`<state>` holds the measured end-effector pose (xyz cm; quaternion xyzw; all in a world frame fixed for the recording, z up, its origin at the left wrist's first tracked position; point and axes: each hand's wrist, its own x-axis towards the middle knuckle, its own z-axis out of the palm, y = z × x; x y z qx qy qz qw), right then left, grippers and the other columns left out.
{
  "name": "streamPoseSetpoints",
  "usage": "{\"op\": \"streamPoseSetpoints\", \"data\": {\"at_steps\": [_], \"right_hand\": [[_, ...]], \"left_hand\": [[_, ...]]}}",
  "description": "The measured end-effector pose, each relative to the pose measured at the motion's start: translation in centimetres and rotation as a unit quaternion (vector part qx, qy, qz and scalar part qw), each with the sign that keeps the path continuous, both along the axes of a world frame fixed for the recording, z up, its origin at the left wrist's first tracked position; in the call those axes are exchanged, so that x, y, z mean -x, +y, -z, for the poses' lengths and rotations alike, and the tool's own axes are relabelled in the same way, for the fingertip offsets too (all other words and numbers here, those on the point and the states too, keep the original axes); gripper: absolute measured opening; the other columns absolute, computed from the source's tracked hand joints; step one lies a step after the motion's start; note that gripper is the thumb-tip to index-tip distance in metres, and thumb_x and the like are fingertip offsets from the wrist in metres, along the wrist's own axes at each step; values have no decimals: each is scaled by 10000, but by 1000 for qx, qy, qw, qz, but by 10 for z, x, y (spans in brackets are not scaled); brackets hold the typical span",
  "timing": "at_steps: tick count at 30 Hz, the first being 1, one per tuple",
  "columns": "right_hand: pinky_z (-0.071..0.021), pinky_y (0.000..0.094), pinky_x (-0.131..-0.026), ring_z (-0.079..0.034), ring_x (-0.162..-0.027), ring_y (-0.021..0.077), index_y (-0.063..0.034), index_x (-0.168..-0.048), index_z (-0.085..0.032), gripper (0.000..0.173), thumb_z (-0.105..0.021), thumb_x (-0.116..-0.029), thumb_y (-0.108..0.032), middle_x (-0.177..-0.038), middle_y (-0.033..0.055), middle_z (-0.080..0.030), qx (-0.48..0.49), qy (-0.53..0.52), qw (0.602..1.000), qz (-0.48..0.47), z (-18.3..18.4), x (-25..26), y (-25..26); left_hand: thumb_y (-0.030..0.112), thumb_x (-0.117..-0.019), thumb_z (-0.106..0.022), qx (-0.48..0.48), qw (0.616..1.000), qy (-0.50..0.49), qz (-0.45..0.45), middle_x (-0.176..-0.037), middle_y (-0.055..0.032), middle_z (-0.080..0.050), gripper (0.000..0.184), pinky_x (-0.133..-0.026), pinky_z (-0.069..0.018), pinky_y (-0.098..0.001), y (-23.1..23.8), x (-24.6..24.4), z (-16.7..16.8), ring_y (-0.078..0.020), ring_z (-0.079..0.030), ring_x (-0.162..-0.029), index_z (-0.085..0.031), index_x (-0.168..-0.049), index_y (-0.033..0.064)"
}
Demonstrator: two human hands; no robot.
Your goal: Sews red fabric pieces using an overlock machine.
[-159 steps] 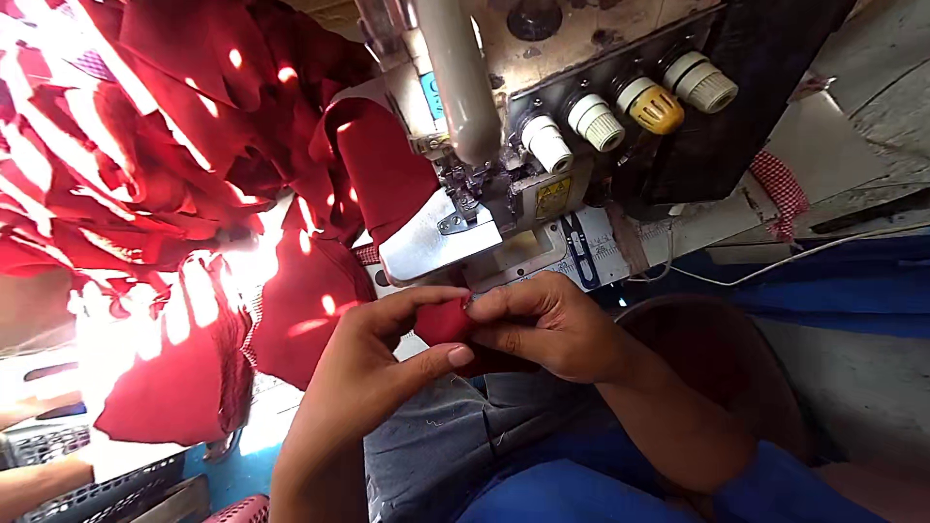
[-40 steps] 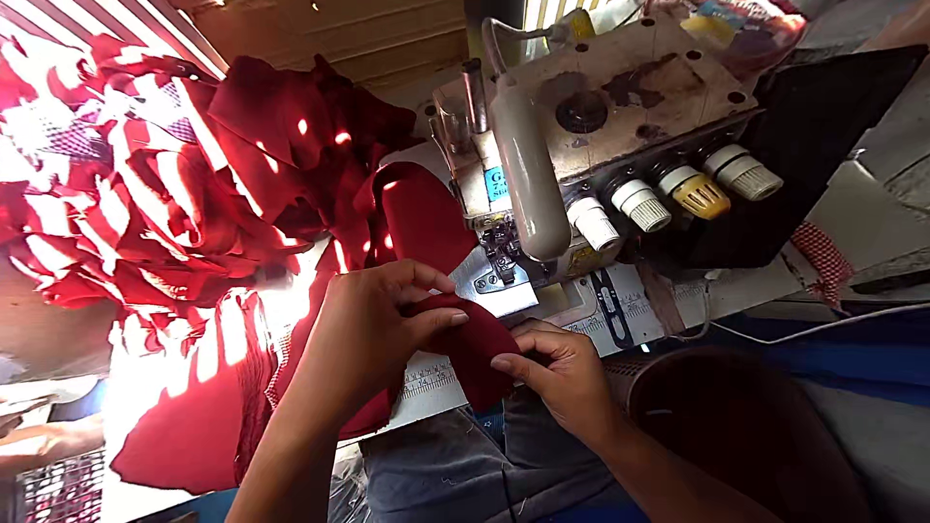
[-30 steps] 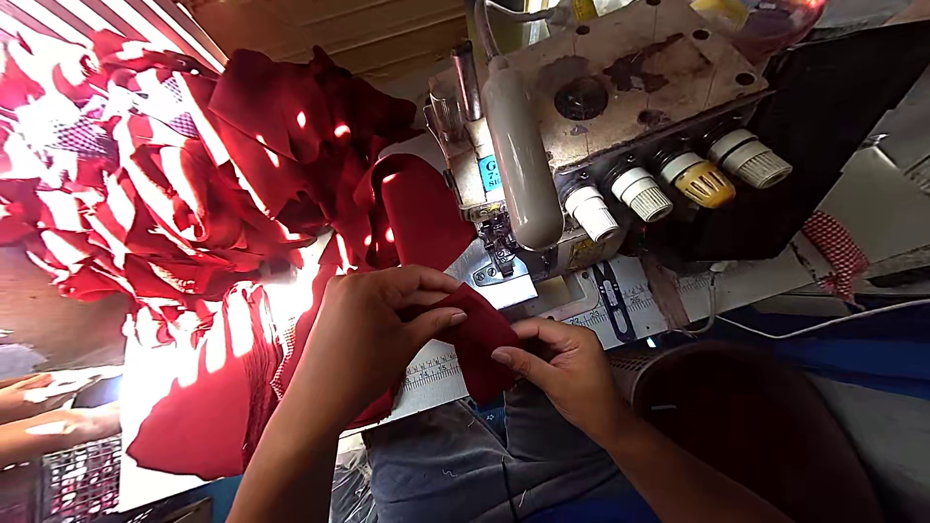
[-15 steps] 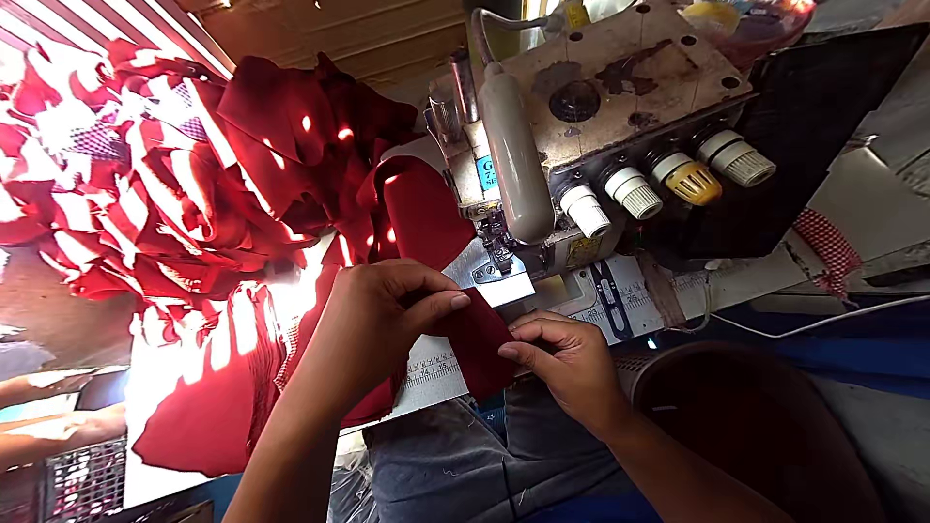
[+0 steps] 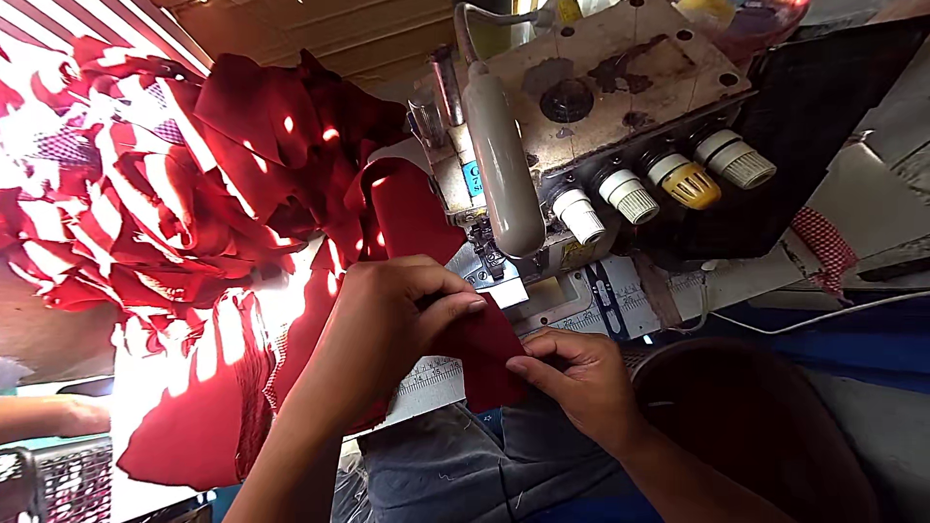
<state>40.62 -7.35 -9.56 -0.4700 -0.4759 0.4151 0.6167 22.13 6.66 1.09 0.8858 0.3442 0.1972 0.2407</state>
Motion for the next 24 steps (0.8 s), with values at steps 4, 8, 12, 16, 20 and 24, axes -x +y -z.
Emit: {"op": "streamPoseSetpoints", "data": {"at_steps": [4, 8, 12, 16, 20, 24], "right_hand": [[-627, 253, -782, -724, -872, 109, 31, -971, -737, 110, -763, -881, -28, -965, 87, -749, 3, 17, 1000, 3, 14, 8, 9], [-610, 224, -747, -701, -835, 57, 18, -1030, -657, 119, -700, -924, -17, -951, 47, -727, 28, 57, 996, -59, 13, 9, -3], [-596, 214, -727, -712, -834, 59, -17, -1119, -572, 163, -643, -973, -7, -944, 43, -731, 88, 153, 976, -124, 5, 4, -19], [-620, 257, -797, -733, -899, 107, 62, -1227, -563, 281, -630, -954, 65, -1025, 89, -746, 86, 173, 975, -111, -6, 2, -6], [-610, 224, -778, -719, -852, 75, 69, -1117, -649, 164, -643, -957, 31, -959, 70, -744, 93, 125, 984, -87, -2, 1, 0], [-610, 222, -778, -718, -844, 76, 67, -1086, -668, 139, -647, -955, 28, -946, 73, -744, 99, 120, 984, -81, 0, 2, -7]], "left_hand": [[297, -852, -800, -43, 998, -15, -49, -869, 135, -702, 82, -684, -552, -178, 4, -8, 17, 37, -646, -777, -776, -884, 226], [326, -962, -707, -173, 975, 10, -142, -872, -54, -703, 225, -731, -514, -381, -48, -14, 34, -206, -656, -844, -803, -939, 124], [404, -1003, -640, -197, 967, -12, -161, -1112, -117, -714, 369, -947, -457, -371, -83, -22, 61, -228, -630, -1080, -767, -1179, 106], [416, -1017, -605, -170, 971, -42, -160, -1217, -132, -687, 387, -1026, -439, -414, -64, -24, 69, -249, -599, -1182, -762, -1215, 123], [402, -1016, -599, -169, 971, -36, -167, -1262, -117, -679, 369, -1071, -415, -455, -56, -27, 69, -256, -580, -1237, -765, -1232, 154], [432, -1033, -560, -183, 971, -43, -146, -1299, -105, -660, 406, -1093, -397, -448, -53, -22, 77, -248, -563, -1262, -735, -1284, 165]]}}
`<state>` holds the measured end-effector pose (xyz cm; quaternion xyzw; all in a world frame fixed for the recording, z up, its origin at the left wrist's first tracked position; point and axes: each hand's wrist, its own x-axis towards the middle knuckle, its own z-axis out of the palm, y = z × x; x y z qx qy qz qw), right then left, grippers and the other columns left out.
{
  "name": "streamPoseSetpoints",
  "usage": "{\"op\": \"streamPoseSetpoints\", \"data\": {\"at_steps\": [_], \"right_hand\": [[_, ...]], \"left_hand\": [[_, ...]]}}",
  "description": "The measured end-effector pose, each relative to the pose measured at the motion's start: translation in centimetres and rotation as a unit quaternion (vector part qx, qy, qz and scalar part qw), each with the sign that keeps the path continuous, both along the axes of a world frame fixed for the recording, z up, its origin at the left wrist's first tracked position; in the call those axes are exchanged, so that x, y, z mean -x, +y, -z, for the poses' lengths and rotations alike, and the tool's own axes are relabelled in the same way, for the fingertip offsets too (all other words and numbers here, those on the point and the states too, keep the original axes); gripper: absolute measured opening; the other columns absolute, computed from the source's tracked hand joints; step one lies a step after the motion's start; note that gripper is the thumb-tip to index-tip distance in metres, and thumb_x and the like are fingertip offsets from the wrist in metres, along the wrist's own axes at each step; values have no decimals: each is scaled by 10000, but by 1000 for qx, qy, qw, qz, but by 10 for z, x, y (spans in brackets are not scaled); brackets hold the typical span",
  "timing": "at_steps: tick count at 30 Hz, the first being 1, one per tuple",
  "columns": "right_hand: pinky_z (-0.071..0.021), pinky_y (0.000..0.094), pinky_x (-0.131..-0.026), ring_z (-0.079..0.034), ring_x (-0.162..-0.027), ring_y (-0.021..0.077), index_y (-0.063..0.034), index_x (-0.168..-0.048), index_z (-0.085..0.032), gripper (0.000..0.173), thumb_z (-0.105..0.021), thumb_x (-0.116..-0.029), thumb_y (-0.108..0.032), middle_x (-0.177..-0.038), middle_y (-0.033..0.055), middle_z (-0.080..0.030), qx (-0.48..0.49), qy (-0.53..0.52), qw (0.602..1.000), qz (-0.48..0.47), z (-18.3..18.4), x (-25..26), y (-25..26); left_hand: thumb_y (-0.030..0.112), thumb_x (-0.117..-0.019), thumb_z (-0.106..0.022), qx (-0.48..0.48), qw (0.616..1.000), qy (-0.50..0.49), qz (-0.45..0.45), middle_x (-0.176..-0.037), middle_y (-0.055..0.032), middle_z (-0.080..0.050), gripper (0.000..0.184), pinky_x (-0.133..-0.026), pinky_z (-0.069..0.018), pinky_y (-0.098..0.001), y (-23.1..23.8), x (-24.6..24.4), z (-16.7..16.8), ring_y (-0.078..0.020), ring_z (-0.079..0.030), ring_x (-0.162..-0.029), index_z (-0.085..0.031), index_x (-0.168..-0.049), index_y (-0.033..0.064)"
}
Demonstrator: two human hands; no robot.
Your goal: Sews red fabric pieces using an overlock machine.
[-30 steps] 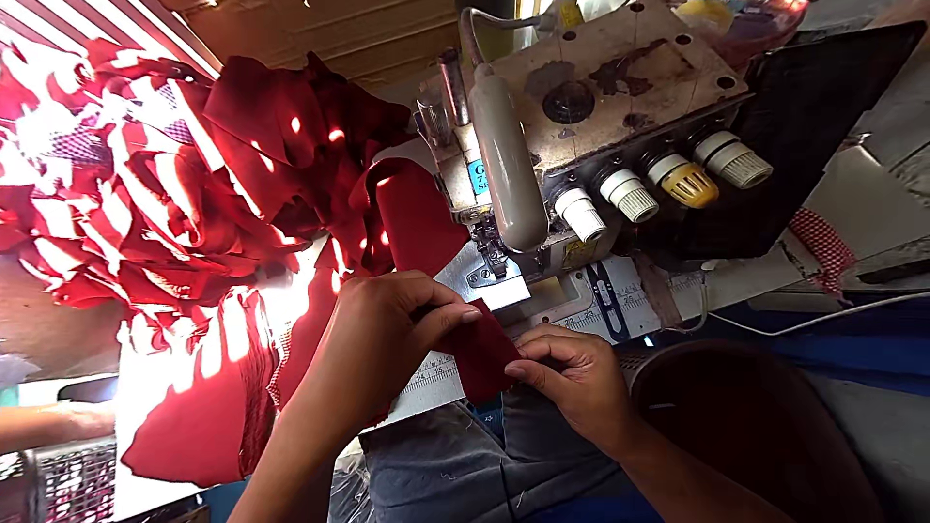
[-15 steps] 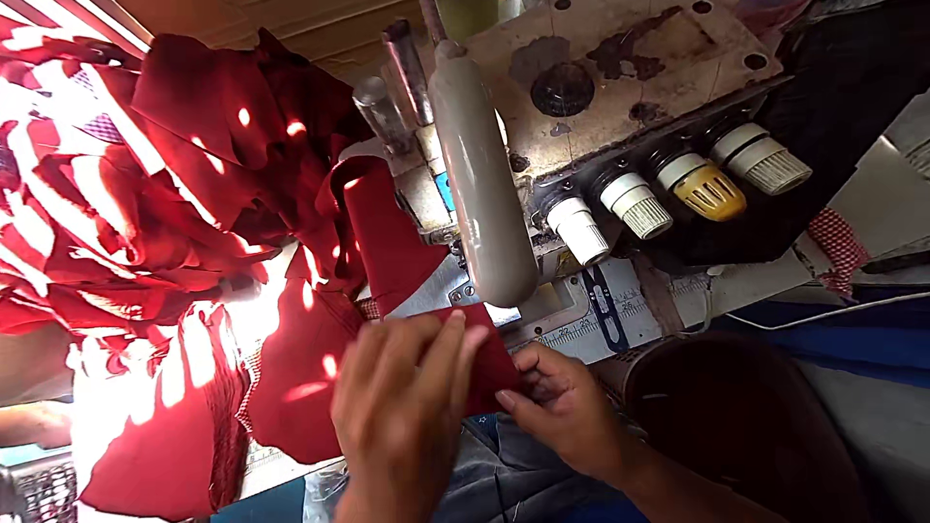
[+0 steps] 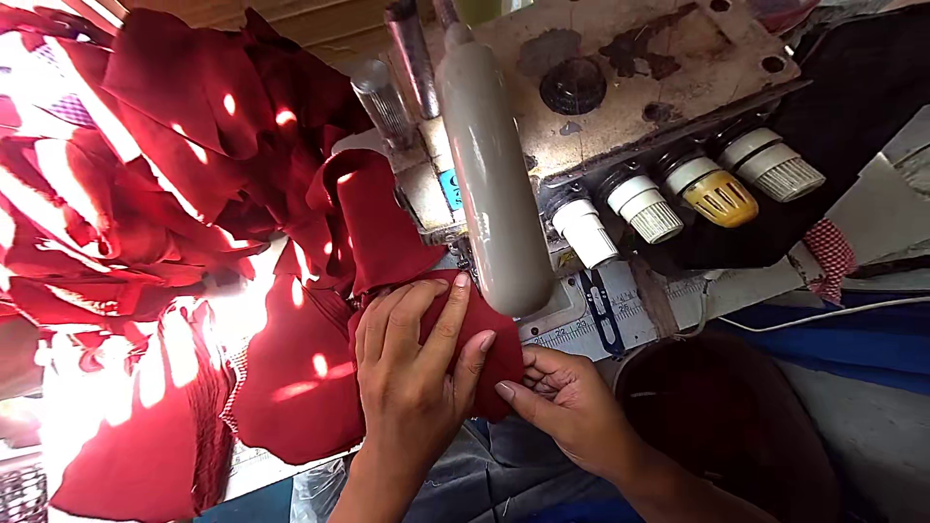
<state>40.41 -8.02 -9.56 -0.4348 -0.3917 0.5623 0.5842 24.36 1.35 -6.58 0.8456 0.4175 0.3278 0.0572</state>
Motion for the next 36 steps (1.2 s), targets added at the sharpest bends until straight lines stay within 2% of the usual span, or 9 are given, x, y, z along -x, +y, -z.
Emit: {"op": "streamPoseSetpoints", "data": {"at_steps": [4, 5, 8, 11, 17, 22, 26, 31, 36], "right_hand": [[-607, 226, -787, -711, -847, 76, 71, -1067, -662, 124, -636, -951, 37, -949, 76, -733, 3, -7, 1000, 13, -1, 6, 1], [-606, 228, -789, -710, -850, 79, 71, -1063, -661, 122, -637, -948, 40, -950, 79, -731, 9, 0, 1000, 14, 0, 8, 2], [-606, 262, -836, -712, -891, 102, 78, -1075, -664, 123, -605, -982, 21, -965, 91, -729, 25, 37, 999, 6, 3, 9, -2], [-591, 277, -790, -681, -819, 84, 23, -956, -670, 220, -524, -1065, -101, -852, 43, -687, 27, 33, 999, 21, 8, 14, -9], [-586, 236, -638, -668, -657, 71, 11, -818, -713, 181, -757, -930, -124, -723, 45, -696, 40, 2, 995, 92, 11, 27, -16], [-589, 221, -682, -683, -713, 54, 21, -862, -731, 125, -731, -939, -78, -772, 49, -721, 28, 5, 996, 80, -2, 30, -21], [-604, 236, -732, -702, -767, 70, 28, -906, -727, 103, -726, -941, -69, -822, 61, -733, 30, 20, 997, 67, -2, 31, -22], [-610, 272, -761, -708, -807, 103, 39, -953, -715, 106, -709, -954, -67, -872, 82, -730, 13, 49, 997, 52, 5, 30, -20], [-601, 241, -755, -702, -803, 75, 48, -1002, -682, 89, -665, -977, -36, -883, 62, -725, -5, 68, 997, 40, -4, 24, -5]], "left_hand": [[375, -1033, -574, 17, 998, -61, -3, -1418, -123, -609, 429, -1188, -366, -515, -9, 9, 2, -281, -504, -1396, -660, -1355, 105], [351, -1028, -589, 27, 994, -107, -24, -1442, -132, -581, 435, -1173, -394, -476, -17, 13, 3, -270, -493, -1401, -633, -1370, 87], [316, -1026, -600, 99, 954, -272, -86, -1394, -30, -526, 422, -1061, -483, -334, -48, 28, 16, -140, -514, -1305, -566, -1383, 95], [248, -1035, -562, 154, 922, -339, -106, -1354, -31, -551, 409, -1032, -508, -326, -74, 39, 33, -136, -556, -1256, -519, -1382, 35], [308, -1018, -603, 121, 932, -323, -108, -1364, -15, -535, 433, -1026, -513, -307, -86, 51, 29, -134, -551, -1264, -539, -1385, 86], [287, -1011, -610, 69, 955, -283, -55, -1338, 26, -555, 332, -1057, -504, -314, -66, 38, 6, -120, -544, -1276, -630, -1315, 156], [287, -1010, -604, 41, 983, -180, 12, -1193, -34, -686, 227, -1059, -474, -370, -40, 20, -8, -187, -585, -1244, -721, -1123, 129], [281, -1001, -657, 21, 994, -59, 91, -1233, -41, -728, 236, -1083, -462, -421, -11, 8, -8, -242, -588, -1293, -785, -1137, 136], [220, -980, -693, -11, 992, -34, 122, -1156, -45, -755, 182, -1079, -469, -422, 4, 7, -11, -235, -626, -1244, -802, -1087, 121]]}}
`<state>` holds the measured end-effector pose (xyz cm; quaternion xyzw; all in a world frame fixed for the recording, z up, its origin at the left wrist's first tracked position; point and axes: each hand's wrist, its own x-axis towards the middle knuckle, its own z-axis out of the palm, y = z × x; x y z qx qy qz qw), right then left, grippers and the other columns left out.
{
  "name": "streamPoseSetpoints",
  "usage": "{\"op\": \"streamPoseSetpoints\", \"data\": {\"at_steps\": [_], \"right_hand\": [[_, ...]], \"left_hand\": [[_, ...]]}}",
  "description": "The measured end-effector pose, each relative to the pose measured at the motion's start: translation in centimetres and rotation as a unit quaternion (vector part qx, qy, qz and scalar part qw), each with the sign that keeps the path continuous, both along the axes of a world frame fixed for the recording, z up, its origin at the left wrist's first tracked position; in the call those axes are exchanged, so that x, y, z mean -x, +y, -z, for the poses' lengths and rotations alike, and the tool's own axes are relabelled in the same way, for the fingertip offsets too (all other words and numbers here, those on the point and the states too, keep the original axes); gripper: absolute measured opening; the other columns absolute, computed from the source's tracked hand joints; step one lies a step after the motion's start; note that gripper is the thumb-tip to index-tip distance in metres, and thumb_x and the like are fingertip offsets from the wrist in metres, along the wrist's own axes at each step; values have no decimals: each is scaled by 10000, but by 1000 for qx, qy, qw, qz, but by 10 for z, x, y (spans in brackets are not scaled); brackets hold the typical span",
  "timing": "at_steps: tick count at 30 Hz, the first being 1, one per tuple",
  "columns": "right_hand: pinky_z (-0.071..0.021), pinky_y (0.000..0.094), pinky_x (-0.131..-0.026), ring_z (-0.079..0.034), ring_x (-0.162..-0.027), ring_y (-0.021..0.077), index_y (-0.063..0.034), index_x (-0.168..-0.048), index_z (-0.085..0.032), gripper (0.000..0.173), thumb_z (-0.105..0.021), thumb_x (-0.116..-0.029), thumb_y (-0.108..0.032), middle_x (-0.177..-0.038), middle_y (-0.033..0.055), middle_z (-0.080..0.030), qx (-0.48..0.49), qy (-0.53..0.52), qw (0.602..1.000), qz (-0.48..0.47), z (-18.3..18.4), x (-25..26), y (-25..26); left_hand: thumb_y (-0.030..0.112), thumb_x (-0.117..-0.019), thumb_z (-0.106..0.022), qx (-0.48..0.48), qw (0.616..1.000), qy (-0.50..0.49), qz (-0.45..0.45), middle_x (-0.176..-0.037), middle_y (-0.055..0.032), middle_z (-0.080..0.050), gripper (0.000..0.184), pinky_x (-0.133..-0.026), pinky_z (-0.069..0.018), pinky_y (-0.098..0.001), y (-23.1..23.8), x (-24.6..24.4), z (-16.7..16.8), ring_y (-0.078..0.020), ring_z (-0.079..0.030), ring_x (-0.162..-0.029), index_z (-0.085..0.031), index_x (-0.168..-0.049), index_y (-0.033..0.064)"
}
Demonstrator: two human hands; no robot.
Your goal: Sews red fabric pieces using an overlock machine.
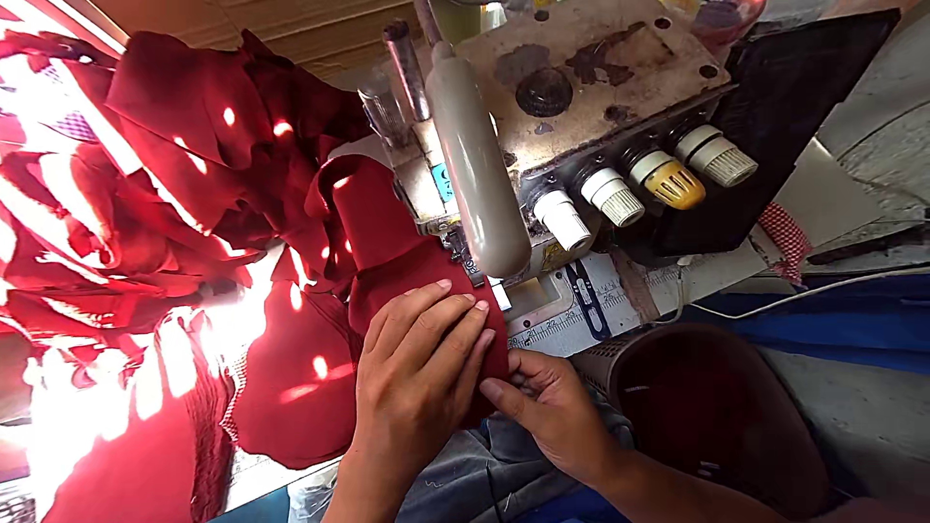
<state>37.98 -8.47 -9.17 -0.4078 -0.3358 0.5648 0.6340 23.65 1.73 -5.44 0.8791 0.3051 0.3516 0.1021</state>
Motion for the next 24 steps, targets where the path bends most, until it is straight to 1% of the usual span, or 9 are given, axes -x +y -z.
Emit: {"op": "streamPoseSetpoints", "data": {"at_steps": [7, 13, 14, 17, 19, 21, 22, 23, 24], "right_hand": [[-596, 234, -713, -694, -740, 73, 50, -1002, -659, 79, -654, -979, -26, -818, 60, -715, 2, -15, 1000, 0, -9, -13, 24], [-616, 259, -777, -718, -825, 106, 76, -1052, -673, 141, -697, -920, 31, -922, 98, -734, 22, -39, 999, -15, -8, -16, 27], [-619, 268, -782, -720, -836, 110, 76, -1048, -677, 142, -706, -919, 24, -931, 100, -737, 24, -47, 998, -22, -6, -16, 24], [-605, 253, -743, -703, -800, 79, 46, -993, -686, 91, -702, -938, -25, -889, 66, -727, 44, -56, 996, -54, -1, -19, 8], [-607, 254, -744, -704, -790, 77, 42, -979, -685, 80, -684, -958, -35, -874, 60, -724, 54, -32, 995, -80, 0, -21, -1], [-618, 264, -734, -711, -768, 88, 41, -979, -679, 71, -672, -966, -28, -860, 59, -723, 59, -7, 994, -90, 0, -21, -7], [-618, 266, -732, -712, -766, 91, 41, -980, -675, 66, -670, -965, -23, -857, 58, -723, 60, 0, 994, -90, 0, -21, -10], [-621, 270, -734, -714, -768, 96, 43, -983, -675, 65, -671, -964, -19, -862, 60, -724, 60, 3, 994, -90, 0, -20, -11], [-623, 274, -735, -716, -771, 102, 47, -991, -676, 69, -669, -964, -16, -869, 64, -725, 60, 4, 994, -89, 0, -20, -12]], "left_hand": [[209, -984, -691, -7, 1000, 8, 9, -1171, -49, -750, 174, -1084, -469, -424, 5, -2, -1, -225, -628, -1243, -803, -1089, 127], [217, -974, -695, -5, 999, -24, -38, -1180, -43, -750, 171, -1089, -461, -467, -13, 6, 5, -260, -630, -1240, -793, -1104, 166], [218, -970, -698, -1, 997, -48, -66, -1169, -29, -742, 161, -1086, -465, -440, -24, 10, 8, -238, -628, -1226, -780, -1103, 176], [202, -1009, -593, 93, 972, -170, -134, -1094, 74, -634, 175, -958, -465, -207, -61, 18, 22, -36, -587, -1078, -696, -1144, 163], [258, -1062, -540, 288, 907, -284, -116, -1048, 143, -681, 199, -819, -547, -165, -82, 14, 32, 22, -650, -923, -651, -1211, 186], [384, -1019, -604, 513, 773, -368, -62, -1054, 53, -740, 312, -843, -600, -267, -92, 12, 38, -69, -711, -936, -640, -1237, 164], [402, -958, -687, 582, 700, -412, -47, -1039, 2, -755, 338, -855, -606, -294, -93, 9, 39, -96, -726, -937, -672, -1181, 149], [368, -918, -745, 618, 647, -446, -34, -1019, -40, -759, 336, -852, -611, -307, -91, 7, 39, -114, -735, -927, -689, -1139, 121], [310, -911, -764, 626, 623, -469, -23, -1003, -75, -758, 314, -845, -611, -310, -88, 5, 39, -128, -738, -915, -703, -1118, 82]]}}
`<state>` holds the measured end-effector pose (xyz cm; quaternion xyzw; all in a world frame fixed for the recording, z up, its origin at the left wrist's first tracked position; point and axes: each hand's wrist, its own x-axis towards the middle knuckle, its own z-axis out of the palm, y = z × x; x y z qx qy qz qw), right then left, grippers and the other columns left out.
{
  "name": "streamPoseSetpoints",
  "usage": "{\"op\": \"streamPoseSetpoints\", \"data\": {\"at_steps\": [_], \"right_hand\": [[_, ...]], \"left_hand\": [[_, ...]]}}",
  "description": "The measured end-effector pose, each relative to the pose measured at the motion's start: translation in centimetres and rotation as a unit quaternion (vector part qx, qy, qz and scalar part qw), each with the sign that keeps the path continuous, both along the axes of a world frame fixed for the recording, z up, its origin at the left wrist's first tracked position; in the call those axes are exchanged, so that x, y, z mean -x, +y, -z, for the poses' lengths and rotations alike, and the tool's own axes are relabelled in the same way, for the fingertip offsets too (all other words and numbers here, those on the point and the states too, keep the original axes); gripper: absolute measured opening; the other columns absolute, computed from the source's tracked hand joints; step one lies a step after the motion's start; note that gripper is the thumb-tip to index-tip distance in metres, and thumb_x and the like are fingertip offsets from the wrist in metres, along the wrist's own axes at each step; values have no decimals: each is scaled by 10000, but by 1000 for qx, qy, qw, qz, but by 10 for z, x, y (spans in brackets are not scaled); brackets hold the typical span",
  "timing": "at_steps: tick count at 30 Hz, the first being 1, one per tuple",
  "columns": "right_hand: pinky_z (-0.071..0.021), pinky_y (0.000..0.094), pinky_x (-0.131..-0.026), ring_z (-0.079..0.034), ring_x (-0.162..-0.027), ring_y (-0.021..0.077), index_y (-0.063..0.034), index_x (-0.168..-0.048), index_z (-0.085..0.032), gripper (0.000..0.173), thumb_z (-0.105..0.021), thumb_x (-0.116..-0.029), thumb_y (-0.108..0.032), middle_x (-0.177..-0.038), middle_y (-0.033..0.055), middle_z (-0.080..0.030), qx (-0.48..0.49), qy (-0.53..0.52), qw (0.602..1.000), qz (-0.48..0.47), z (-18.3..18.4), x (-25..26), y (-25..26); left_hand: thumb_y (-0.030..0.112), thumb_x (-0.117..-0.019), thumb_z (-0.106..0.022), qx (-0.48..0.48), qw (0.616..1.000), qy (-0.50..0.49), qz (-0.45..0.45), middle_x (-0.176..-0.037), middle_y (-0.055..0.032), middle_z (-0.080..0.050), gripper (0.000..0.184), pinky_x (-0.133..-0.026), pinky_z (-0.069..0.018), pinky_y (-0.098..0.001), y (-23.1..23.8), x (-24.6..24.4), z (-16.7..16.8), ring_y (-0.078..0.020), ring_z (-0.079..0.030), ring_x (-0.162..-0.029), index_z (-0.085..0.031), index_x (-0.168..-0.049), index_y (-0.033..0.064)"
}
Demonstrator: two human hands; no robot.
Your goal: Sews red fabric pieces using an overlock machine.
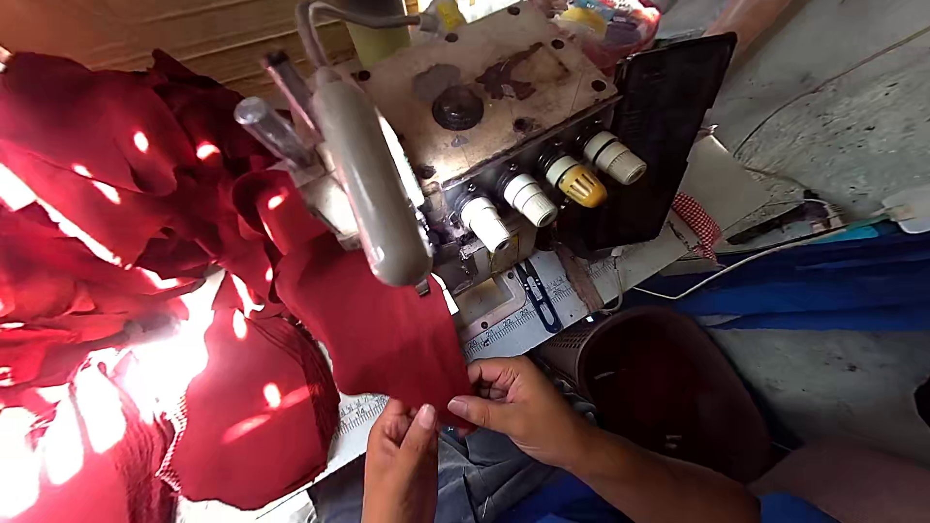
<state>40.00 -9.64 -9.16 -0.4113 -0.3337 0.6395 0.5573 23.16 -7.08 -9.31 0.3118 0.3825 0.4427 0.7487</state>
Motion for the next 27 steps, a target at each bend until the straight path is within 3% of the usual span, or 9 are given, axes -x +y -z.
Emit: {"op": "streamPoseSetpoints", "data": {"at_steps": [2, 6, 11, 17, 19, 23, 27], "right_hand": [[-629, 283, -737, -721, -774, 114, 54, -1005, -680, 77, -663, -967, -10, -877, 75, -728, 0, 1, 1000, 4, 0, -2, -1], [-622, 276, -741, -714, -768, 111, 54, -1014, -687, 86, -648, -977, -13, -879, 77, -730, 8, 9, 1000, 3, 1, -7, -2], [-617, 271, -740, -708, -759, 103, 41, -1013, -692, 103, -632, -999, -42, -869, 64, -726, 26, 17, 1000, -7, 2, -9, -5], [-614, 325, -764, -716, -775, 151, 30, -1023, -684, 484, -338, -1136, -290, -890, 92, -729, 55, 86, 995, -19, 6, -11, -8], [-611, 323, -766, -711, -770, 151, 30, -1009, -684, 475, -348, -1134, -282, -873, 90, -724, 57, 95, 994, -19, 6, -11, -8], [-609, 305, -762, -707, -772, 128, 11, -980, -696, 287, -492, -1087, -159, -859, 66, -721, 30, 71, 997, -11, 7, -9, -7], [-620, 323, -776, -728, -796, 158, 37, -1018, -688, 482, -341, -1135, -276, -914, 101, -742, 55, 92, 994, -11, 8, -9, -8]], "left_hand": [[195, -929, -748, -45, 998, 21, -24, -946, -100, -766, 207, -818, -620, -299, 6, -3, -3, -136, -746, -865, -746, -1057, 32], [90, -953, -696, -156, 977, 139, -48, -856, -48, -779, 84, -770, -633, -283, 10, -3, -10, -113, -751, -783, -769, -973, 54], [74, -952, -681, -161, 972, 166, -49, -779, -32, -757, 83, -724, -624, -263, 10, -3, -8, -96, -729, -708, -756, -925, 48], [39, -949, -665, -154, 971, 176, -53, -751, -39, -748, 93, -727, -632, -280, 14, -3, -9, -111, -730, -689, -740, -895, 31], [44, -944, -677, -154, 970, 179, -50, -752, -37, -749, 82, -719, -628, -268, 14, -3, -10, -103, -728, -689, -746, -902, 34], [38, -950, -668, -147, 974, 167, -34, -784, -53, -759, 71, -746, -639, -297, 15, -2, -11, -125, -745, -725, -733, -924, 22], [28, -952, -666, -136, 976, 168, -27, -767, -68, -753, 83, -749, -641, -317, 16, -1, -11, -143, -743, -710, -732, -910, -1]]}}
